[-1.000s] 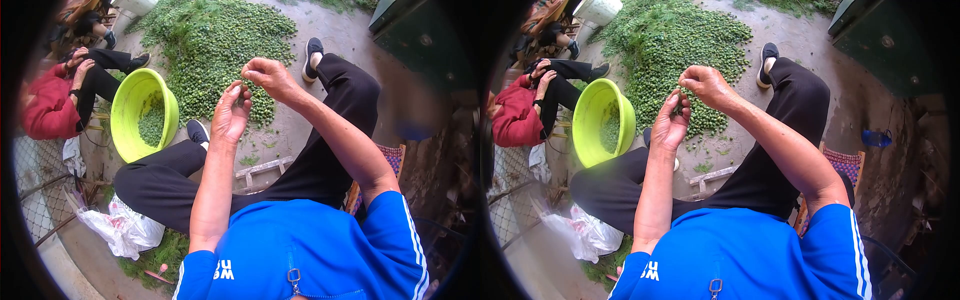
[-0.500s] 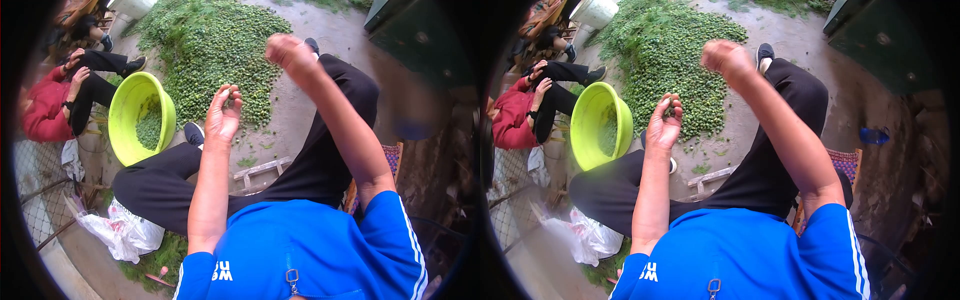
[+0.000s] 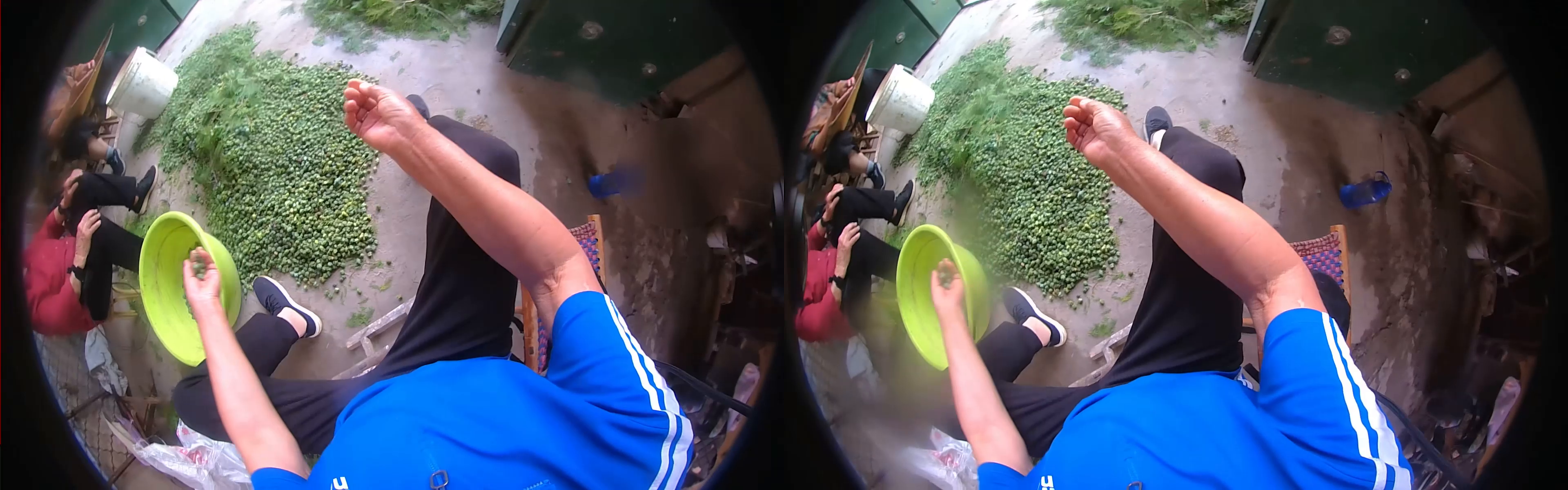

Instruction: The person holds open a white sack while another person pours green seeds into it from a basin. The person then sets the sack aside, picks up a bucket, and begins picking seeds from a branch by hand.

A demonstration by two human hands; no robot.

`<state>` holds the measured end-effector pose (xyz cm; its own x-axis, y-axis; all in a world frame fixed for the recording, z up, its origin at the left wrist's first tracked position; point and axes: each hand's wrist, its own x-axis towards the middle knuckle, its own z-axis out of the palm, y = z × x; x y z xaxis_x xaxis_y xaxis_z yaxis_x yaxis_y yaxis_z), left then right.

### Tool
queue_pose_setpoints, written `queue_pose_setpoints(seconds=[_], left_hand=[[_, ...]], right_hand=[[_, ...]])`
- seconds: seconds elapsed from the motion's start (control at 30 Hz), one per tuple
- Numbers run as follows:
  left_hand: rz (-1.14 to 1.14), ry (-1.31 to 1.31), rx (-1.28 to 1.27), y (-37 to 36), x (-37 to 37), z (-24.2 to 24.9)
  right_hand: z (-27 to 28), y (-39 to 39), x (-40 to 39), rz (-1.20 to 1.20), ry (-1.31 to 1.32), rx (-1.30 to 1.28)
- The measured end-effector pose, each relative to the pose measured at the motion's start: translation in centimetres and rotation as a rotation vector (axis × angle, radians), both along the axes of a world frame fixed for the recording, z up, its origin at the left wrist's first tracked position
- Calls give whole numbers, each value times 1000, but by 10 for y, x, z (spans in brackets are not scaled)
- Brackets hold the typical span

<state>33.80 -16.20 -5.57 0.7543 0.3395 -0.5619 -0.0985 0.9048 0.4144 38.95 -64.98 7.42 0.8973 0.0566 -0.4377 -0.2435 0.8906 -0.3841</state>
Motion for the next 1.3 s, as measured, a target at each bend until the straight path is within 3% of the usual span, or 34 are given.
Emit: queue_pose_setpoints(seconds=[0.07, 0.13, 0.2, 0.3, 0.4, 0.47, 0.57, 0.7, 0.8, 0.87, 0.97, 1.1, 1.2, 1.27, 1.3], left_hand=[[99, -2, -113, 26, -3, 39], [80, -32, -22, 104, 0, 8], [224, 158, 84, 55, -12, 46], [199, 274, -15, 23, -8, 29], [-263, 220, 267, 21, 1, -73], [-359, 225, 106, -42, -7, -75], [-472, 321, 452, -105, -24, -93], [-704, 343, 1010, -148, -23, -130], [-798, 271, 1784, -164, -17, -157], [-793, 234, 1964, -172, -16, -167], [-982, 426, 1971, -196, -19, -157], [-891, 477, 1993, -211, -23, -156], [-806, 379, 2066, -214, -29, -161], [-766, 234, 2067, -209, -31, -162], [-790, 242, 2077, -208, -30, -161]], right_hand=[[-3, 3, 5, 50, -24, 33], [-5, 0, 15, 158, -126, 161], [7, 4, 23, 213, -175, 187], [7, 20, 36, 153, -132, 127], [-14, 23, 38, 225, -127, 87], [-23, 28, 37, 282, -127, 81], [2, 37, 23, 349, -146, -116], [0, 36, 24, 429, -195, -31], [13, 42, 16, 450, -213, -147], [20, 45, 14, 470, -200, -266], [30, 50, 12, 492, -167, -307], [32, 52, 12, 541, -117, -316], [31, 49, 8, 549, -203, -254], [20, 54, 13, 567, -298, -367], [18, 57, 11, 512, -211, -451]])
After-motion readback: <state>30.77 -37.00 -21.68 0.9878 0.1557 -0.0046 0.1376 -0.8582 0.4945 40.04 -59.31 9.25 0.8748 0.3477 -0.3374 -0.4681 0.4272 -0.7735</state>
